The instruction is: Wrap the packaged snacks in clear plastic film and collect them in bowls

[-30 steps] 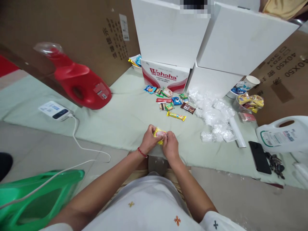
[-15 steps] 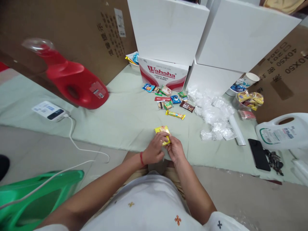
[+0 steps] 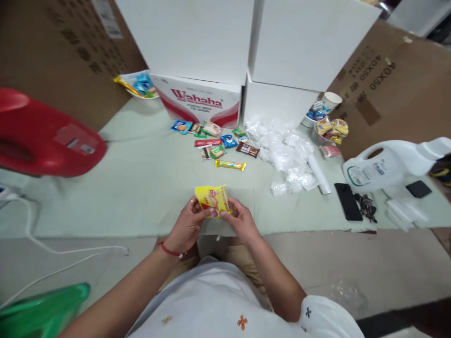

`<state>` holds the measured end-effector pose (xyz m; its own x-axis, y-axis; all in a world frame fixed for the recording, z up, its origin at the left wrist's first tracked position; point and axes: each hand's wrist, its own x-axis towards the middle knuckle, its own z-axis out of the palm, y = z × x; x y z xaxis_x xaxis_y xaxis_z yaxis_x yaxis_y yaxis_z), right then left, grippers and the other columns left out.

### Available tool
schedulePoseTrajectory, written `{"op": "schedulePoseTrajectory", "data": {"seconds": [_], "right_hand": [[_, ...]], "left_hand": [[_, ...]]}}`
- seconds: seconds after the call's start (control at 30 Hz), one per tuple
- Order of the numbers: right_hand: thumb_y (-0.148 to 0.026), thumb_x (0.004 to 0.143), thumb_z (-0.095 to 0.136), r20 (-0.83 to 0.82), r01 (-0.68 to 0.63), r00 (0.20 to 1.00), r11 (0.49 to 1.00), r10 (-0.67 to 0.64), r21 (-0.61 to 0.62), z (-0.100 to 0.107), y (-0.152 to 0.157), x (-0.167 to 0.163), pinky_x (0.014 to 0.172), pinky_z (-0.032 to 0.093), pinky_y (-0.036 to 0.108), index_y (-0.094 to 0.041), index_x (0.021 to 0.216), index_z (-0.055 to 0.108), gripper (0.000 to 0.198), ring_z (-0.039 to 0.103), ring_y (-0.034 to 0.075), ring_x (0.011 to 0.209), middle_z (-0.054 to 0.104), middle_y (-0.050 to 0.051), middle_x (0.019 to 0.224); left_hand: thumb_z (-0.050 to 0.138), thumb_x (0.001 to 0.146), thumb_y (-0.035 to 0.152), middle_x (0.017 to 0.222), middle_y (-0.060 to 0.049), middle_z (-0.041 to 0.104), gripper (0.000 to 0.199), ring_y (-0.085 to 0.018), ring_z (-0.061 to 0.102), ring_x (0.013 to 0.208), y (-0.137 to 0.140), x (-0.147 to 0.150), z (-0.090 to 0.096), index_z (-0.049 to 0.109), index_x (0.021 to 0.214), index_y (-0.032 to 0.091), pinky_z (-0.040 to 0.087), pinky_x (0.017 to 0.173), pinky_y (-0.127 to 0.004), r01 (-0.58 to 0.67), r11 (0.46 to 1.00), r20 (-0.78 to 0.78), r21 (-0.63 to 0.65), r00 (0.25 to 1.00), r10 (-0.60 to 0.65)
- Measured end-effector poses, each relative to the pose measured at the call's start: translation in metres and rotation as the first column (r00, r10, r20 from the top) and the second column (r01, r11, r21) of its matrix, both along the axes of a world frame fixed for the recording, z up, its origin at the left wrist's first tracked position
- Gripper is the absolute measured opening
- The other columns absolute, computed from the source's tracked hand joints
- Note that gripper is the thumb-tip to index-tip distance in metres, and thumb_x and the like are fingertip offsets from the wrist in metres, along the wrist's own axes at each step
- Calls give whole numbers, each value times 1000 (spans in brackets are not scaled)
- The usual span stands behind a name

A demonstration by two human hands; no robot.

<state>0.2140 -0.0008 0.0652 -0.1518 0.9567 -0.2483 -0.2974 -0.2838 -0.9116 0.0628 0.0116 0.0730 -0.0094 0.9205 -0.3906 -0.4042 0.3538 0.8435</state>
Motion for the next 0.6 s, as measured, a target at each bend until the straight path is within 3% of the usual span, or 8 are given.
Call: {"op": "schedulePoseTrajectory", "data": {"seconds": [0.1, 0.17, 0.2, 0.27, 0.37, 0.43, 0.53, 0.6], "right_hand": [[-44, 74, 89, 43, 107, 993, 994, -107, -3, 12, 3, 53, 89, 61, 38, -23, 116, 76, 48, 72, 24, 101, 78, 5, 110], [-40, 74, 89, 125, 302, 943, 951, -307, 60, 22, 16, 107, 83, 62, 34, -21, 114, 76, 45, 72, 21, 92, 78, 5, 103], [-37, 76, 89, 156, 435, 880, 893, -448, 114, 27, 27, 138, 80, 62, 31, -20, 112, 76, 43, 72, 18, 88, 77, 5, 100], [-26, 78, 85, 154, 676, 697, 714, -700, 182, 36, 57, 205, 78, 62, 29, -17, 108, 74, 33, 71, 15, 86, 75, 5, 103], [-11, 87, 69, 237, 931, 339, 361, -911, 59, 41, 110, 292, 68, 63, 28, -15, 89, 66, 6, 68, 12, 72, 70, 2, 87], [-3, 88, 60, 283, 963, 249, 267, -926, 30, 37, 142, 329, 63, 63, 29, -16, 92, 61, 14, 67, 12, 71, 67, 1, 89], [2, 89, 51, 320, 971, 210, 234, -924, 39, 23, 181, 354, 60, 61, 30, -19, 102, 59, 26, 65, 12, 73, 66, 2, 99], [-1, 93, 51, 313, 957, 237, 276, -920, 88, 13, 200, 360, 64, 61, 31, -19, 110, 60, 26, 66, 13, 79, 66, 4, 106]], "left_hand": [[82, 68, 38, 119, -6, 68, 53, -23, 68, 113, 6, 10, -1, 58, 113, 25, 56, 95, -37, 124, 992, -35, 21, 992, -124], [76, 74, 44, 123, -8, 66, 48, -25, 66, 119, 13, 4, -7, 58, 114, 25, 57, 96, -40, 151, 986, -217, 65, 967, -134], [74, 75, 46, 123, -8, 65, 45, -26, 66, 118, 17, -4, -11, 59, 112, 25, 57, 96, -41, 153, 984, -354, 96, 929, -110], [69, 78, 49, 117, -9, 63, 39, -27, 66, 111, 27, -28, -21, 61, 107, 24, 57, 94, -45, 142, 973, -646, 181, 763, 9], [61, 82, 47, 108, -10, 62, 28, -31, 62, 105, 39, -68, -38, 62, 100, 25, 56, 94, -51, 205, 928, -883, 311, 423, 202], [56, 86, 44, 104, -11, 62, 24, -33, 61, 107, 43, -85, -48, 61, 98, 24, 55, 96, -54, 264, 905, -924, 333, 282, 258], [52, 90, 41, 108, -12, 63, 22, -34, 63, 107, 43, -93, -59, 62, 99, 24, 54, 98, -56, 340, 884, -945, 322, 177, 276], [51, 91, 39, 112, -12, 63, 22, -33, 64, 108, 41, -91, -64, 63, 101, 24, 54, 99, -55, 378, 870, -948, 317, 141, 284]]}}
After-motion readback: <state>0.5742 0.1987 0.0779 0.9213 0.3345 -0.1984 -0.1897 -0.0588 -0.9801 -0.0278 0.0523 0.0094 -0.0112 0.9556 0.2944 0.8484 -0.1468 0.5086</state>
